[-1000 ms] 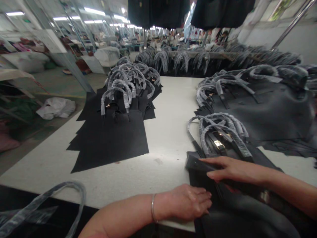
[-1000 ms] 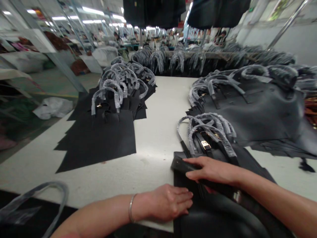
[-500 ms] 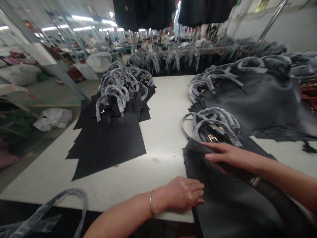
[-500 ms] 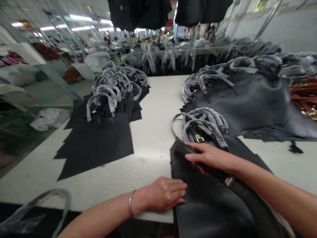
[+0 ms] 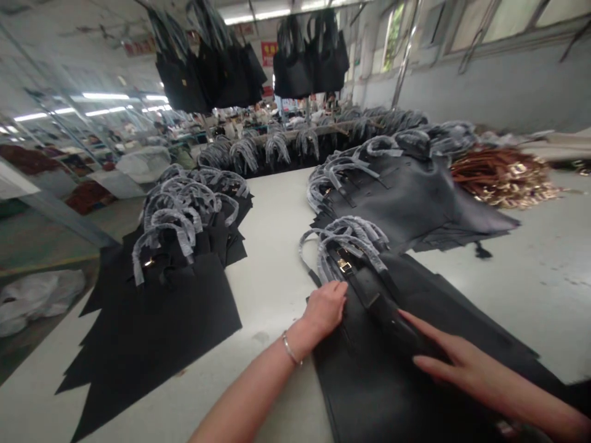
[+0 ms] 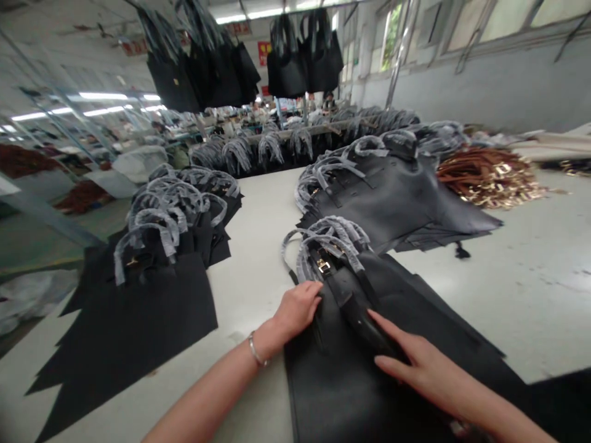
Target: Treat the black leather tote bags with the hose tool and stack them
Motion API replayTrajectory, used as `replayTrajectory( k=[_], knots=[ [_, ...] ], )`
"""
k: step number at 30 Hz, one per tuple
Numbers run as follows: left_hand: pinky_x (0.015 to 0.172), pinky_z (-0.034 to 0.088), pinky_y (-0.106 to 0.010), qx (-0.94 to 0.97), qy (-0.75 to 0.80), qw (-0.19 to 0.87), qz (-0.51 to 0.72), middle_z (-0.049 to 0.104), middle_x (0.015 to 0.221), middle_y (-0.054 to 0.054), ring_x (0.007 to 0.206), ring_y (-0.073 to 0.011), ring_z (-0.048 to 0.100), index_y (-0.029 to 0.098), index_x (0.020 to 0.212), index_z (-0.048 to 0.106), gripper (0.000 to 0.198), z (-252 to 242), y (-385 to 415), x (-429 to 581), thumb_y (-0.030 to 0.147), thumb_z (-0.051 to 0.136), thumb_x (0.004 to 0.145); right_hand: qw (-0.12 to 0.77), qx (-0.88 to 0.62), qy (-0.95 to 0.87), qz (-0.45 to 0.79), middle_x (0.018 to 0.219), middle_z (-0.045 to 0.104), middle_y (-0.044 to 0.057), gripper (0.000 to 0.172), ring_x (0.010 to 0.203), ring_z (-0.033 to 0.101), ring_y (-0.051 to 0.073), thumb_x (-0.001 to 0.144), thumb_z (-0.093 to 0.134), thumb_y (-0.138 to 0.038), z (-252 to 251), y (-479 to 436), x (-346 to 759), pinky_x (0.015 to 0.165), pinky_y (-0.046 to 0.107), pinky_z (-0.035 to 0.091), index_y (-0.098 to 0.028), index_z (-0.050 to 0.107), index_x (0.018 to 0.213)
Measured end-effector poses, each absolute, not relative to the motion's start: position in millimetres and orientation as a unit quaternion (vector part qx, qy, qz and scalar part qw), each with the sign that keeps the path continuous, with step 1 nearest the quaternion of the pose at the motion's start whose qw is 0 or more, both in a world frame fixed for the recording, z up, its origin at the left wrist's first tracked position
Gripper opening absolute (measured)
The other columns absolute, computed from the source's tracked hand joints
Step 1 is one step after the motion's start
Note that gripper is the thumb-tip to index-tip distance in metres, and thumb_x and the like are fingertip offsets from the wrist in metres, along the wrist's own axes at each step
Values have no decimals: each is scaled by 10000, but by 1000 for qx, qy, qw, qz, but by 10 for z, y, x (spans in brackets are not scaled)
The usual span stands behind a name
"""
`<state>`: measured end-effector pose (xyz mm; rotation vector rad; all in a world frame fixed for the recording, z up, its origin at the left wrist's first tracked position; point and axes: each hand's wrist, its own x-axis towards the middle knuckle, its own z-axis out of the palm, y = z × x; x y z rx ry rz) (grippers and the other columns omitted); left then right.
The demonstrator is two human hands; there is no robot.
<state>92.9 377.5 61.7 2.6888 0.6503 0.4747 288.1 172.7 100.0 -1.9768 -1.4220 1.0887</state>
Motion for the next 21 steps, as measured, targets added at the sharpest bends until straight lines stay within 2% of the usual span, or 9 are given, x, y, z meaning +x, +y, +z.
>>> replayTrajectory(
  k=[2, 4, 6, 9, 12, 14, 17, 19, 21],
  knots=[
    [929, 455, -334, 959, 208, 120, 151, 567, 1259, -127, 1109, -222, 552, 178, 1229, 528, 357, 669, 3933, 1173, 62, 428, 907, 230, -727, -529, 372, 1498, 447, 92, 781, 1335, 446, 289, 879, 575, -491, 907, 1680, 2791, 1123, 415, 340, -181, 279, 1532],
    [969, 431, -363, 975, 179, 72, 109, 519, 1336, -135, 1187, -234, 503, 173, 1222, 534, 343, 718, 4071, 1350, 63, 401, 926, 225, -745, -528, 341, 1519, 410, 101, 758, 1347, 433, 271, 890, 562, -431, 851, 1645, 2707, 1141, 428, 307, -176, 260, 1536],
    [996, 412, -395, 986, 141, 50, 72, 523, 1340, -129, 1231, -248, 472, 174, 1154, 572, 277, 768, 4191, 1456, 90, 423, 936, 221, -763, -526, 303, 1516, 412, 112, 752, 1319, 470, 274, 881, 568, -371, 838, 1617, 2632, 1118, 445, 339, -192, 250, 1539],
    [1075, 338, -424, 995, 77, 46, 45, 556, 1312, -109, 1301, -235, 416, 177, 1092, 588, 246, 840, 4358, 1531, 70, 462, 909, 212, -785, -518, 267, 1422, 533, 147, 749, 1225, 557, 301, 882, 570, -364, 872, 1599, 2552, 1037, 449, 421, -206, 249, 1541],
    [1129, 262, -404, 999, 19, 36, 1, 645, 1120, -76, 1191, -191, 514, 176, 999, 602, 215, 933, 4457, 1566, 65, 442, 908, 193, -804, -512, 231, 1272, 632, 178, 726, 1110, 619, 330, 904, 547, -378, 918, 1606, 2510, 955, 457, 468, -182, 254, 1539],
    [1135, 247, -390, 999, 9, 40, -21, 657, 1061, -53, 1081, -170, 571, 188, 1038, 600, 244, 1028, 4440, 1569, 68, 433, 908, 172, -815, -509, 217, 1222, 646, 186, 730, 1068, 632, 340, 915, 534, -399, 937, 1612, 2492, 911, 457, 481, -172, 239, 1542],
    [1058, 340, -391, 997, 35, 27, -58, 658, 1041, -74, 1027, -204, 588, 193, 1069, 616, 235, 1199, 4301, 1531, 117, 467, 903, 154, -822, -506, 211, 1207, 641, 199, 779, 1056, 630, 351, 899, 568, -391, 932, 1617, 2474, 879, 450, 482, -162, 206, 1549],
    [943, 414, -388, 991, 87, 5, -99, 664, 956, -102, 954, -243, 608, 176, 930, 652, 161, 1291, 4172, 1473, 181, 493, 904, 155, -824, -503, 207, 1200, 636, 214, 807, 1044, 631, 363, 879, 596, -356, 903, 1622, 2472, 869, 458, 480, -150, 196, 1549],
    [837, 443, -377, 977, 167, 19, -133, 656, 822, -101, 844, -256, 626, 170, 761, 638, 186, 1335, 4030, 1385, 237, 522, 890, 158, -825, -504, 202, 1190, 635, 226, 814, 1015, 639, 376, 871, 599, -333, 864, 1630, 2483, 854, 474, 483, -143, 191, 1550]
  ],
)
